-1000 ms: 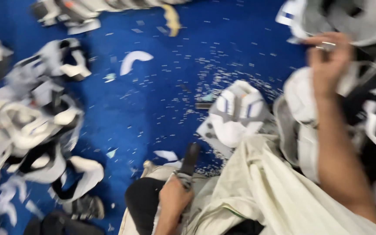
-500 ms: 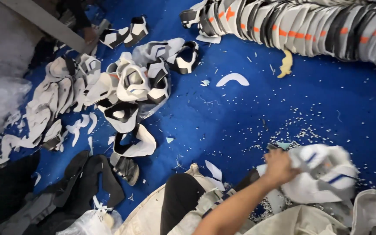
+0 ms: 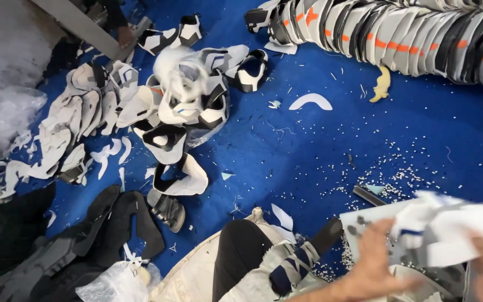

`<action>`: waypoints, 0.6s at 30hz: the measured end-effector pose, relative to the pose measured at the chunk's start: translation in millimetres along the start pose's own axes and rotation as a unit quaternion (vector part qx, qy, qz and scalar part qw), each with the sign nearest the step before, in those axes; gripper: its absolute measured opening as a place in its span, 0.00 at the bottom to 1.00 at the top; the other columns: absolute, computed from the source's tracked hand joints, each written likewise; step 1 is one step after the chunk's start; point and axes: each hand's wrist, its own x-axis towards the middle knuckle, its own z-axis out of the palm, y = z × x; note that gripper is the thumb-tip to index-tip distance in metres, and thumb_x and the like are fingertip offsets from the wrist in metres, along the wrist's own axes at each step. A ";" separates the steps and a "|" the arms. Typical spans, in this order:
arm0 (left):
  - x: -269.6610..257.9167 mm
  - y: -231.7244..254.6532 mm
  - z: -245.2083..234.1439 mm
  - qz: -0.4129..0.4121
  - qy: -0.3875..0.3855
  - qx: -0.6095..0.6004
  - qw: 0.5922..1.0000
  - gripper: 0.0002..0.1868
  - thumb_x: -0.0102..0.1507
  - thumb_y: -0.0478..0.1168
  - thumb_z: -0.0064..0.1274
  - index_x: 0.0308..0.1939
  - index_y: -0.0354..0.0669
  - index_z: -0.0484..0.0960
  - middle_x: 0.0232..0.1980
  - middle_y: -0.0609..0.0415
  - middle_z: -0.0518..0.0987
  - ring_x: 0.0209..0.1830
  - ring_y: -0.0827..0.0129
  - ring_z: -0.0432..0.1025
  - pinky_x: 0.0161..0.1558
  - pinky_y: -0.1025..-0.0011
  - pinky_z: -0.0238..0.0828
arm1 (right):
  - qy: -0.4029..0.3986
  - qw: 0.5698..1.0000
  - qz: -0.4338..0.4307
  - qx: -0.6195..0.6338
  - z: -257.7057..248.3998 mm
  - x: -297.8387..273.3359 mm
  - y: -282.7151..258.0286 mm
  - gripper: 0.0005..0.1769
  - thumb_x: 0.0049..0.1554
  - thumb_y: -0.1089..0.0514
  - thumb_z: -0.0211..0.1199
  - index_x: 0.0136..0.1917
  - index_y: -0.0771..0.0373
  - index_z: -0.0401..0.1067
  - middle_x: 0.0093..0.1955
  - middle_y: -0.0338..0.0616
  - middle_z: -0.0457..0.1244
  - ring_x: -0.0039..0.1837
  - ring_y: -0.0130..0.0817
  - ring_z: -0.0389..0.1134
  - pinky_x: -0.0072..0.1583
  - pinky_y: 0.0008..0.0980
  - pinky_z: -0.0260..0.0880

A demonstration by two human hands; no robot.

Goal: The person sits on the floor of a shoe workshop surrounded by piles of shoe upper components. They hold a shoe upper on a small board, hammer it with a hammer held in one hand, and use a small blade in the other hand to trim the edges, then set the piece aside and pick up the next upper.

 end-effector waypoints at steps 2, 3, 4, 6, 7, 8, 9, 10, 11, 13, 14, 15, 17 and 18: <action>-11.5 25.8 9.5 0.054 -0.044 0.012 0.997 0.62 0.57 0.56 0.66 0.81 0.22 0.50 0.72 0.29 0.60 0.76 0.46 0.55 0.77 0.48 0.48 | -0.005 1.000 0.018 0.000 58.3 -63.5 -59.3 0.15 0.59 0.60 0.69 0.54 0.67 0.68 0.43 0.54 0.68 0.42 0.35 0.71 0.44 0.36 0.70; -9.3 25.2 12.6 0.056 -0.043 0.009 0.997 0.62 0.57 0.56 0.66 0.81 0.22 0.50 0.72 0.29 0.60 0.76 0.46 0.55 0.77 0.48 0.48 | -0.004 1.000 0.016 -0.003 63.9 -67.1 -58.1 0.15 0.59 0.60 0.69 0.54 0.67 0.68 0.43 0.54 0.68 0.42 0.35 0.71 0.44 0.36 0.70; -7.3 25.4 15.9 0.008 -0.032 0.020 0.999 0.58 0.57 0.54 0.65 0.79 0.24 0.50 0.71 0.30 0.61 0.74 0.45 0.55 0.77 0.48 0.51 | -0.052 0.996 0.052 -0.046 69.2 -70.1 -57.3 0.19 0.58 0.60 0.72 0.60 0.64 0.71 0.41 0.56 0.67 0.40 0.37 0.68 0.40 0.37 0.68; 2.3 33.2 5.9 -0.042 -0.022 0.031 0.998 0.55 0.58 0.52 0.64 0.77 0.27 0.51 0.69 0.31 0.62 0.73 0.43 0.55 0.77 0.48 0.55 | -0.100 0.987 0.088 -0.088 74.4 -75.7 -79.1 0.23 0.57 0.61 0.74 0.65 0.61 0.73 0.39 0.58 0.67 0.37 0.38 0.65 0.36 0.37 0.65; 9.7 41.0 -7.5 -0.081 -0.018 0.001 0.997 0.52 0.60 0.50 0.63 0.79 0.30 0.53 0.69 0.31 0.63 0.71 0.42 0.55 0.73 0.48 0.54 | -0.145 0.987 -0.017 -0.070 74.3 -78.4 -101.7 0.23 0.55 0.59 0.72 0.64 0.58 0.75 0.49 0.46 0.66 0.41 0.30 0.68 0.36 0.30 0.70; 18.2 48.2 -21.5 -0.119 -0.015 -0.028 0.992 0.49 0.62 0.47 0.62 0.81 0.33 0.56 0.69 0.30 0.65 0.70 0.41 0.56 0.70 0.48 0.54 | -0.186 0.974 -0.122 -0.050 74.9 -80.3 -124.5 0.22 0.53 0.58 0.69 0.62 0.55 0.76 0.59 0.34 0.66 0.45 0.21 0.70 0.37 0.23 0.74; 23.4 43.9 -27.1 -0.118 -0.015 -0.027 0.993 0.49 0.62 0.47 0.62 0.81 0.33 0.56 0.69 0.30 0.65 0.70 0.41 0.56 0.70 0.48 0.54 | -0.186 0.974 -0.124 -0.049 68.0 -77.9 -115.7 0.22 0.53 0.58 0.69 0.62 0.55 0.76 0.59 0.34 0.66 0.45 0.21 0.70 0.37 0.23 0.74; 27.9 39.6 -31.9 -0.105 -0.009 -0.025 0.994 0.41 0.60 0.41 0.55 0.77 0.35 0.63 0.67 0.35 0.70 0.66 0.43 0.61 0.69 0.51 0.57 | -0.067 0.989 -0.075 -0.110 60.5 -75.1 -106.7 0.25 0.54 0.60 0.72 0.65 0.56 0.76 0.42 0.37 0.62 0.36 0.22 0.61 0.35 0.26 0.61; 32.0 34.9 -36.9 -0.091 -0.003 -0.023 0.996 0.36 0.58 0.34 0.48 0.73 0.37 0.69 0.64 0.41 0.75 0.63 0.46 0.65 0.68 0.54 0.60 | 0.052 0.984 -0.024 -0.169 53.6 -72.3 -97.4 0.28 0.55 0.62 0.75 0.68 0.57 0.76 0.25 0.40 0.58 0.27 0.23 0.51 0.33 0.29 0.49; 38.3 41.3 -51.2 -0.030 0.004 -0.025 0.999 0.29 0.62 0.34 0.51 0.70 0.40 0.72 0.63 0.45 0.77 0.64 0.48 0.69 0.67 0.56 0.62 | 0.060 0.975 -0.049 -0.209 35.3 -52.8 -50.2 0.32 0.52 0.62 0.77 0.68 0.59 0.73 0.24 0.40 0.56 0.26 0.23 0.49 0.32 0.27 0.47; 40.6 44.5 -59.0 0.034 0.005 -0.027 0.999 0.23 0.67 0.34 0.54 0.67 0.42 0.76 0.62 0.48 0.79 0.64 0.50 0.72 0.66 0.58 0.63 | 0.072 0.964 -0.072 -0.247 26.7 -45.6 -26.1 0.36 0.49 0.62 0.79 0.69 0.61 0.70 0.24 0.39 0.53 0.25 0.22 0.47 0.31 0.25 0.46; 40.1 54.9 -64.7 0.032 0.005 -0.026 0.999 0.23 0.67 0.34 0.54 0.67 0.42 0.76 0.62 0.48 0.79 0.64 0.50 0.72 0.66 0.58 0.63 | 0.071 0.964 -0.071 -0.247 23.2 -47.6 -10.9 0.36 0.49 0.62 0.79 0.69 0.61 0.70 0.24 0.39 0.53 0.25 0.22 0.47 0.31 0.25 0.46; 42.2 75.6 -73.9 0.069 -0.060 -0.001 0.996 0.21 0.67 0.33 0.54 0.65 0.45 0.76 0.60 0.49 0.78 0.61 0.52 0.73 0.66 0.59 0.69 | -0.031 0.979 -0.016 -0.202 13.2 -51.7 19.3 0.40 0.47 0.65 0.81 0.72 0.57 0.74 0.27 0.49 0.57 0.29 0.28 0.51 0.32 0.28 0.56; 42.9 72.7 -73.4 0.070 -0.061 -0.002 0.996 0.21 0.67 0.33 0.54 0.65 0.45 0.76 0.60 0.49 0.78 0.61 0.52 0.73 0.66 0.59 0.69 | -0.029 0.979 -0.015 -0.203 20.3 -52.3 8.2 0.40 0.47 0.65 0.81 0.72 0.57 0.74 0.27 0.49 0.57 0.29 0.28 0.51 0.32 0.28 0.56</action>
